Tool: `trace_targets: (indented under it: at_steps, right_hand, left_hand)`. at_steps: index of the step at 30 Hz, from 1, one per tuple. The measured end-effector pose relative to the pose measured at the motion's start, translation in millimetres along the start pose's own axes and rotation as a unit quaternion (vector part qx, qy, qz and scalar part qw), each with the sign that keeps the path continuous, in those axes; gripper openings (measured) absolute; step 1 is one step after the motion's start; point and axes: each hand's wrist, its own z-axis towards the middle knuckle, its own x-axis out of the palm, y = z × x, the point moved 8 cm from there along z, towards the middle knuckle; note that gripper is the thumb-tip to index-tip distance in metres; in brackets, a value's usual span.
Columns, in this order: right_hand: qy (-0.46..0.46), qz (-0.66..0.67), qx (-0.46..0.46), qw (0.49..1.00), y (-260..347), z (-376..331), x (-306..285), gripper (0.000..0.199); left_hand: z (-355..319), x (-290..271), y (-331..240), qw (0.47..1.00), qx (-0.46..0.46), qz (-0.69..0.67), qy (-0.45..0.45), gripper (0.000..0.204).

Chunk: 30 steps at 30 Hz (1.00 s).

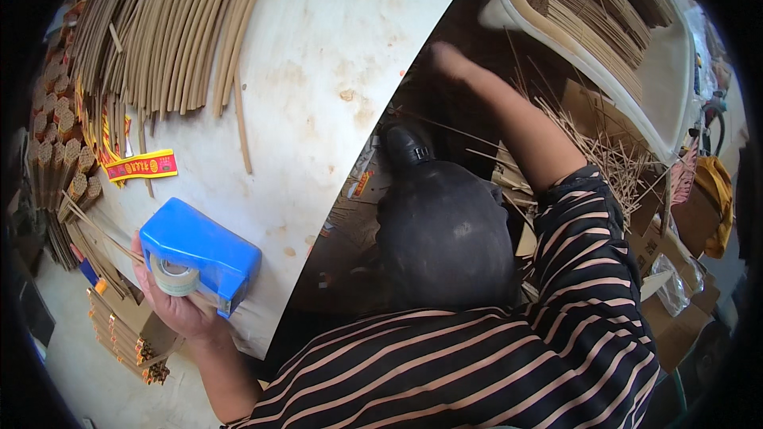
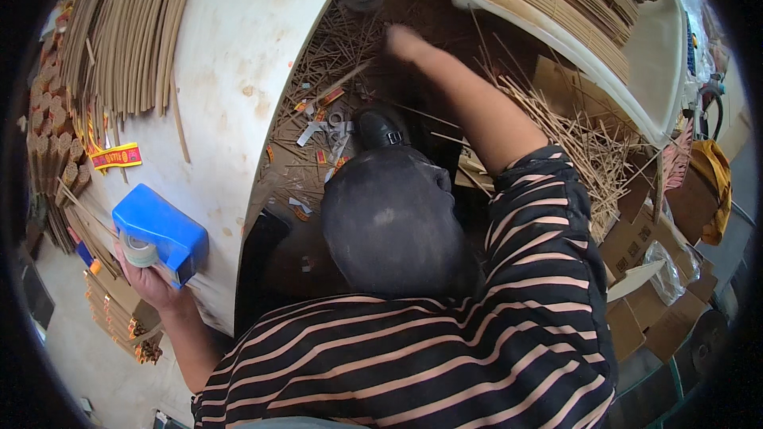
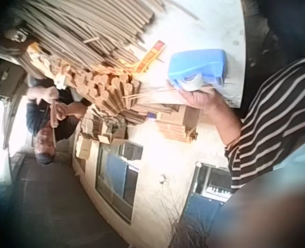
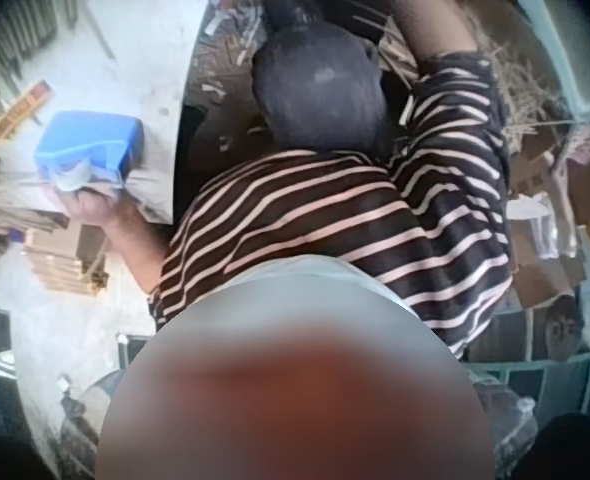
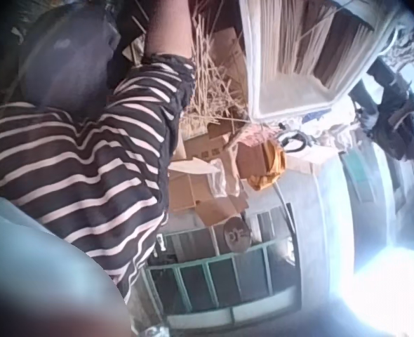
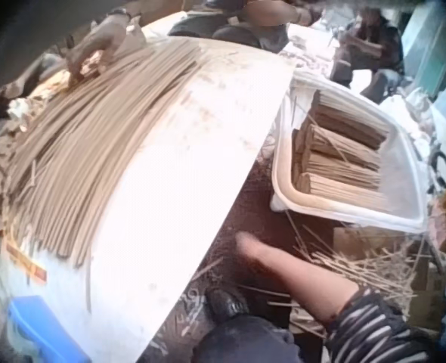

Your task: The person gathers thin wooden sticks, aligns them into bundles, wraps each bundle with a small paper label, and secures it with tape. The finished bundles are placed into a cardboard box.

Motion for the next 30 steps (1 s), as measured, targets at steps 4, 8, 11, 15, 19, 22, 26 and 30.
trace_targets:
  at_steps: [4, 8, 11, 15, 19, 22, 26, 30]
  right_hand:
    - [0.068, -0.332, 0.033, 0.940, 47.0, -58.5, 20.1, 0.022]
    - [0.139, -0.407, -0.025, 0.902, 50.0, -72.4, 41.2, 0.022]
    - [0.206, -0.422, 0.010, 0.883, 39.6, -85.5, 49.2, 0.024]
    - [0.285, -0.458, 0.069, 0.839, 48.1, -120.8, 44.5, 0.026]
    - [0.258, -0.469, 0.054, 0.843, 3.8, -115.3, 57.2, 0.026]
    - [0.219, -0.463, 0.099, 0.853, -1.1, -123.3, 50.1, 0.025]
    - [0.172, -0.420, 0.092, 0.886, 21.1, -126.8, 35.9, 0.019]
    - [0.240, -0.565, -0.148, 0.775, 82.2, -132.6, 31.8, 0.015]
  left_hand:
    - [3.5, -5.4, 1.5, 1.000, 0.012, -0.023, 0.007, 0.040]
    - [3.6, -0.1, 0.9, 0.999, 0.015, -0.038, 0.025, 0.039]
    - [3.6, 4.4, -1.0, 0.998, 0.017, -0.052, 0.035, 0.039]
    - [4.1, 2.3, -0.5, 0.998, 0.014, -0.061, 0.022, 0.038]
    - [4.5, 6.9, -1.9, 0.998, 0.008, -0.064, 0.007, 0.037]
    - [4.0, 9.6, -2.3, 0.998, 0.006, -0.067, -0.009, 0.036]
    - [3.0, 10.5, -3.3, 0.998, 0.012, -0.051, -0.018, 0.039]
    - [4.1, 8.9, -2.7, 0.999, 0.018, -0.037, -0.015, 0.044]
